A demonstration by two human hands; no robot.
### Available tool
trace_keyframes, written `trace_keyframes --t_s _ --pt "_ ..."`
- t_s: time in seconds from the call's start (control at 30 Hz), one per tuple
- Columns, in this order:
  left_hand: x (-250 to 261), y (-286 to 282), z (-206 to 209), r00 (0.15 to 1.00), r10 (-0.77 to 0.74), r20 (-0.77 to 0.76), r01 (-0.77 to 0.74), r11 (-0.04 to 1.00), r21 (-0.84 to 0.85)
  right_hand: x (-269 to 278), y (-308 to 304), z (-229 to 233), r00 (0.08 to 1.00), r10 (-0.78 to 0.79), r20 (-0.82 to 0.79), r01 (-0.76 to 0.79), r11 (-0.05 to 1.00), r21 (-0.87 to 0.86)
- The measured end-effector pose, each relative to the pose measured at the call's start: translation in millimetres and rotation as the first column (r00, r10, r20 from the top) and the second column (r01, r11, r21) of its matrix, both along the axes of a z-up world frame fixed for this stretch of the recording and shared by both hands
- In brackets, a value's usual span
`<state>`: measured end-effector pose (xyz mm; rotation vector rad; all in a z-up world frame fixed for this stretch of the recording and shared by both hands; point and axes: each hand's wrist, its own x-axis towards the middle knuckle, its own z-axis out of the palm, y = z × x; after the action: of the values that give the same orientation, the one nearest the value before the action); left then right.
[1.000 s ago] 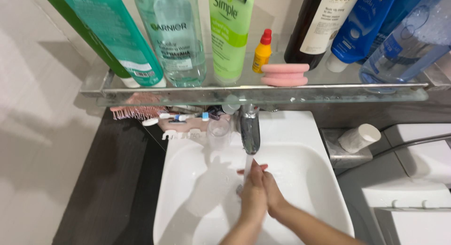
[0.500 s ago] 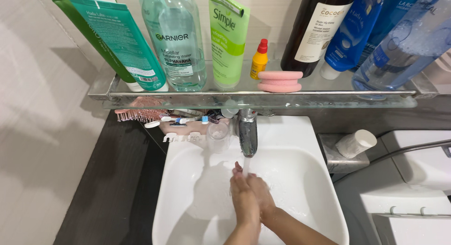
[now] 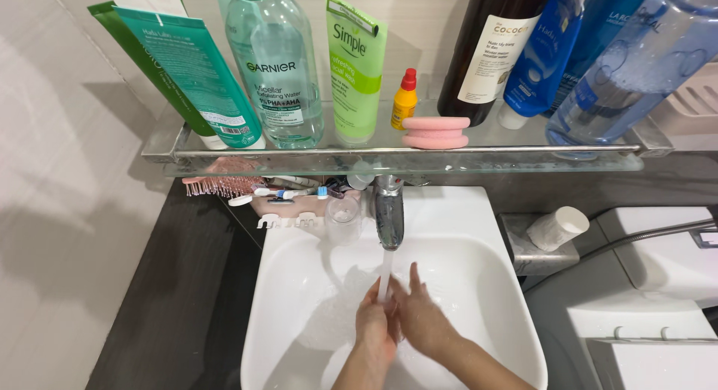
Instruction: The person handles a black trash bag inside a blue bin, then washes their hands at a sink using a faucet. They also interact with a tissue dispenser and a door handle before washing their hands again.
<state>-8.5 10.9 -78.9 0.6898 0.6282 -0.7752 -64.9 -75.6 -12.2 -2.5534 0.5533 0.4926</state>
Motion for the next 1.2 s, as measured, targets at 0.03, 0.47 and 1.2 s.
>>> trace_keyframes --t_s 0.03,0.47,1.2 --pt "1 -1 -3 1.0 0.015 0.016 -0.014 1.0 -0.005 2 -5 6 0.982 -0.1 0.158 0.096 0.995 0.032" --pt "7 -18 39 0.962 -0.206 0.178 0.11 0.893 0.437 63 -47 141 0.429 -0.756 0.495 0.15 0.6 0.786" --pt "-19 3 71 0.659 -0.721 0.214 0.252 0.48 0.841 5 -30 32 0.495 -0.812 0.31 0.386 0.525 0.758"
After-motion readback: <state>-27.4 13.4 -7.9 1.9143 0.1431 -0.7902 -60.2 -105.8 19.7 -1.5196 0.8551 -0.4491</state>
